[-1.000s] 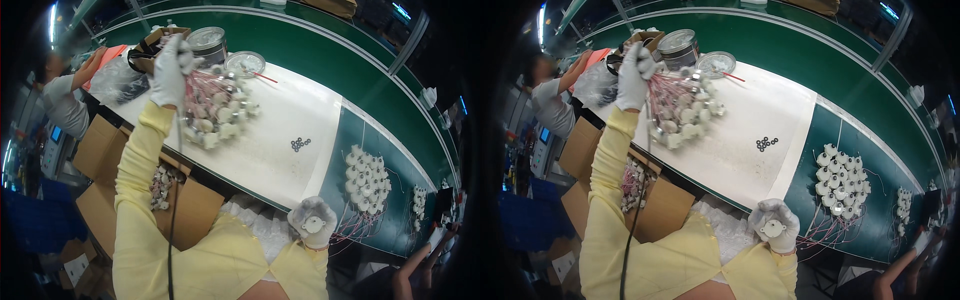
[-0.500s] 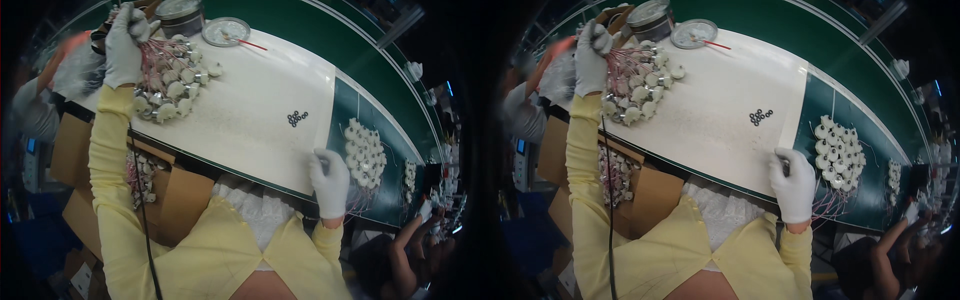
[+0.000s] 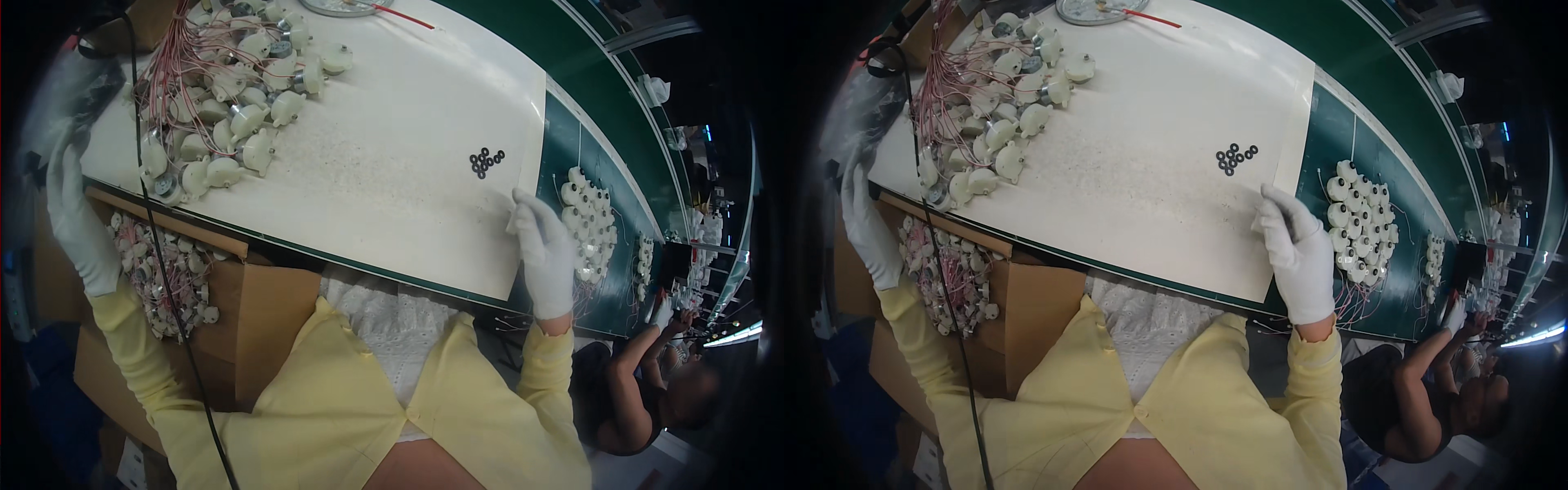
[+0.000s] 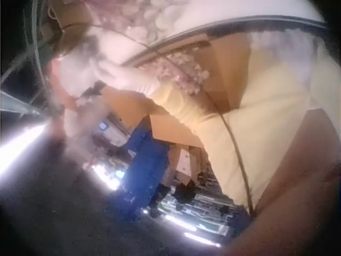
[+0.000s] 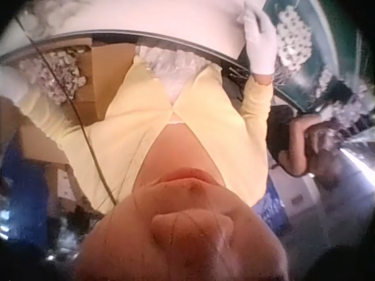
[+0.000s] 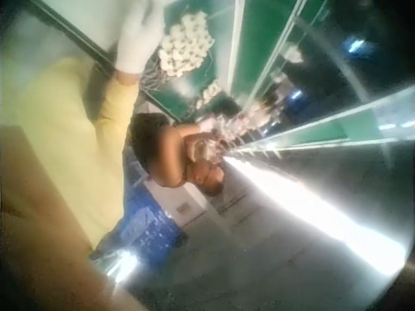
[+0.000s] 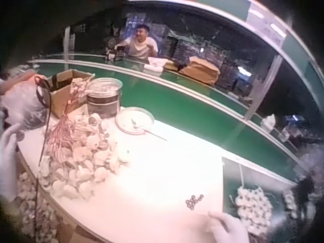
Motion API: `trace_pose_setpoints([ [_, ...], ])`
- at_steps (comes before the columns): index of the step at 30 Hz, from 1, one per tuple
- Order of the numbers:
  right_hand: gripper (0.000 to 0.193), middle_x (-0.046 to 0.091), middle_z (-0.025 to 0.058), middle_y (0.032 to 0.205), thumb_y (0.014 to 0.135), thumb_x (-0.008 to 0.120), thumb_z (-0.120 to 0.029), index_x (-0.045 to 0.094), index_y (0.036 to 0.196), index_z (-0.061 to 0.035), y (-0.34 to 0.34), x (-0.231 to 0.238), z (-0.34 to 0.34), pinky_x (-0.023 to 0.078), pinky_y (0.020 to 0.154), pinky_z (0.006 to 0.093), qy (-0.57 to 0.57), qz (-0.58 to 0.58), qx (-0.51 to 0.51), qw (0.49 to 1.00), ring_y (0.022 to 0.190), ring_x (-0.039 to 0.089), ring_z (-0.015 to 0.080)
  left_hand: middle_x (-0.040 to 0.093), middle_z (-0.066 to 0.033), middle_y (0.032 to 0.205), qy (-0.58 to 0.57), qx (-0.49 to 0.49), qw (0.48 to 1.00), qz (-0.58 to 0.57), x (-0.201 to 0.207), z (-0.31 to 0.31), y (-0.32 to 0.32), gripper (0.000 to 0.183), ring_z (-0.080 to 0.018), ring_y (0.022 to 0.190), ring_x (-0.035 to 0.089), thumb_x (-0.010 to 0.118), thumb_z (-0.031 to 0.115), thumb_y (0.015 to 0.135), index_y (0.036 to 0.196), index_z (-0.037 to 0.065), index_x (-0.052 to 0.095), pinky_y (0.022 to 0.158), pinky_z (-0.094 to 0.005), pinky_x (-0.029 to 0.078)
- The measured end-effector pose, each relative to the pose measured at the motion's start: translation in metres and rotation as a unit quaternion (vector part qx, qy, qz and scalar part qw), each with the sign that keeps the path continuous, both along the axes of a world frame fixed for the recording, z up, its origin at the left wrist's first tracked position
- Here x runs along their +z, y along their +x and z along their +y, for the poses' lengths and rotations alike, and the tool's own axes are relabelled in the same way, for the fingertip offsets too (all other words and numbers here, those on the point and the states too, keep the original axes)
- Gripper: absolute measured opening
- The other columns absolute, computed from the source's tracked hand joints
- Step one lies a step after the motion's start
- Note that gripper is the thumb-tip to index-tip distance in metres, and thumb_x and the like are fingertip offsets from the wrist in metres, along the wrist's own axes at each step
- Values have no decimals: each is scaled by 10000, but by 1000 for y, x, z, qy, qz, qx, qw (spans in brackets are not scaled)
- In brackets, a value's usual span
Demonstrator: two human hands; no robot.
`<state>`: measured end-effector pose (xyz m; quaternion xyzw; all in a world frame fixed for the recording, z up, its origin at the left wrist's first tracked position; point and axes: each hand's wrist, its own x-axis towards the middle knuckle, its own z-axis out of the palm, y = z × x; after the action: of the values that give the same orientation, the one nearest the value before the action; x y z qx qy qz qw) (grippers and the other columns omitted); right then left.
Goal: The person assembles small white electronic components by inserting metal washers into their centers and placing them on a green workbench. They then use a brush to apply a white substance to the components and transfer the finished items into a cardboard box.
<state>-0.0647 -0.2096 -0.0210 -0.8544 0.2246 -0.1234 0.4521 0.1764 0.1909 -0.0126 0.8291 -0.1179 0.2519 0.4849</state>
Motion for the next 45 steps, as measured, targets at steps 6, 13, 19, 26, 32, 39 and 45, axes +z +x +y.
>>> trace_pose_setpoints([
  [6,334,604,-14,915,960,530,-164,546,1246,8,29,17,1,417,636,163,79,81,-15,993,734,501,28,531,-148,1293,387,52,920,-17,-83,27,21,356,-252,1171,537,414,59,961,1301,10,506,1001,-321,419],
  [13,331,617,9,955,921,567,-68,534,1235,34,37,-2,-9,456,696,181,47,34,39,998,828,558,49,549,-157,1244,287,-2,954,-88,-104,34,33,422,-298,1097,574,498,-52,869,1283,28,514,928,-330,484],
  [19,267,657,38,887,867,617,-32,586,1120,50,47,10,-8,484,660,212,-20,90,36,995,756,604,82,554,-157,1238,303,0,946,-114,-104,33,30,399,-302,1095,575,503,-45,876,1269,21,522,934,-336,475],
  [26,256,655,124,797,726,687,-36,651,980,-34,64,22,-9,492,574,283,-323,43,190,926,631,633,225,579,-142,1227,135,19,991,-6,-96,12,25,275,-229,1094,580,464,60,967,1213,-24,553,944,-295,453],
  [32,197,622,58,715,690,708,-111,648,876,-89,77,40,-3,444,529,341,-436,91,249,860,581,594,261,576,-142,1229,229,8,970,-77,-98,19,25,279,-232,1096,581,458,40,961,1217,-24,548,946,-296,453],
  [39,150,597,49,659,688,672,-90,637,832,-109,68,56,1,437,528,355,-464,171,302,815,582,587,246,567,-151,1236,275,20,956,-96,-105,26,27,296,-235,1094,580,445,11,955,1232,-25,543,941,-293,466],
  [45,136,590,73,647,690,673,-115,635,818,-95,69,56,4,446,534,352,-486,175,327,791,592,592,256,558,-151,1250,228,38,972,-37,-111,35,27,337,-249,1104,574,438,-2,937,1262,-8,527,948,-300,466],
])
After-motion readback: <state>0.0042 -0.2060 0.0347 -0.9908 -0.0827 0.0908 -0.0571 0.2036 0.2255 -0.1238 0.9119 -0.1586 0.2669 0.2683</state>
